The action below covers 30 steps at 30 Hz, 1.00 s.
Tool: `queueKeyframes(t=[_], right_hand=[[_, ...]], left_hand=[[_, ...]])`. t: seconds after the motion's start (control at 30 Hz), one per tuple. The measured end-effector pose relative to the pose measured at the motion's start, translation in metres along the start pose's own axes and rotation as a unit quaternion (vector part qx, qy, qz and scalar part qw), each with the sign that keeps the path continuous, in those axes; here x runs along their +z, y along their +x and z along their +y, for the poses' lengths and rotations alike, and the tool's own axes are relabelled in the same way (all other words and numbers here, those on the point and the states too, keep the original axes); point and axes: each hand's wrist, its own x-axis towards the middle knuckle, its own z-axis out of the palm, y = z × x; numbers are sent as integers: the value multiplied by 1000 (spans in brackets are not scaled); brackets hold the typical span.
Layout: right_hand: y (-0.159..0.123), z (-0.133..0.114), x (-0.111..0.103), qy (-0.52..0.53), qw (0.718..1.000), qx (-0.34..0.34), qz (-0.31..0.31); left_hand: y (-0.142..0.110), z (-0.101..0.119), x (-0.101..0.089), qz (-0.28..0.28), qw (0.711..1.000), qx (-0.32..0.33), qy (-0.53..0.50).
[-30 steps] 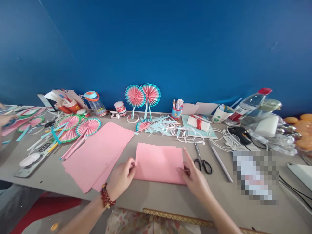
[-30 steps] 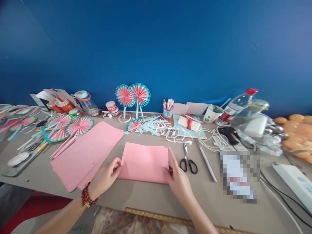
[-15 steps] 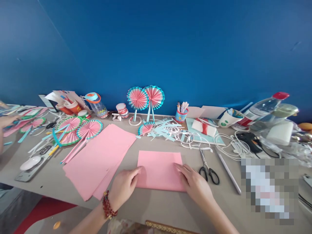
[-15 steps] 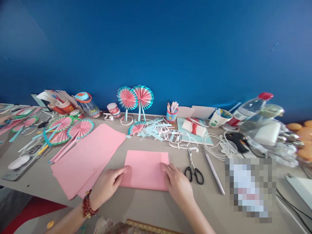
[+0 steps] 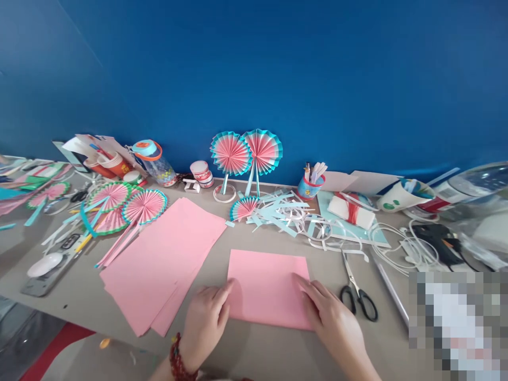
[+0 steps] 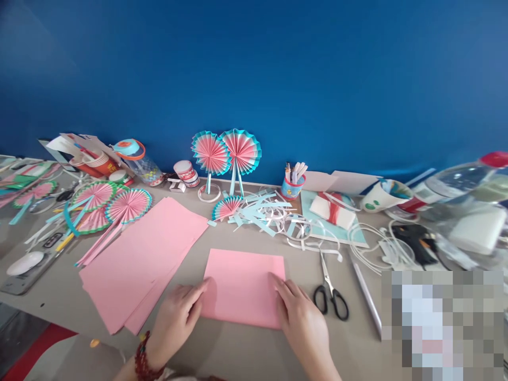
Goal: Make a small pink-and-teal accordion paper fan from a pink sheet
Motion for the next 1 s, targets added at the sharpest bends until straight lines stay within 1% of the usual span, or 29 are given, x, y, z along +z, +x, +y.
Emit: queueKeyframes(t=[0.17, 0.33, 0.53, 0.77, 1.0], right_hand=[[2, 1, -1, 6, 1000, -3, -1], [3, 4, -2, 11, 1000, 0, -7], [-2, 11, 5, 6, 1000, -4, 16], [-3, 15, 9, 7, 1000, -17, 25], [-5, 17, 12, 8, 999, 1, 35]], left_hand=[[2, 1, 0, -13, 1000, -15, -12], [6, 1, -4, -27, 998, -22, -43], [10, 5, -11, 0, 995, -59, -75], [5, 5, -9, -3, 995, -59, -82], [4, 5, -13, -19, 994, -38, -96]])
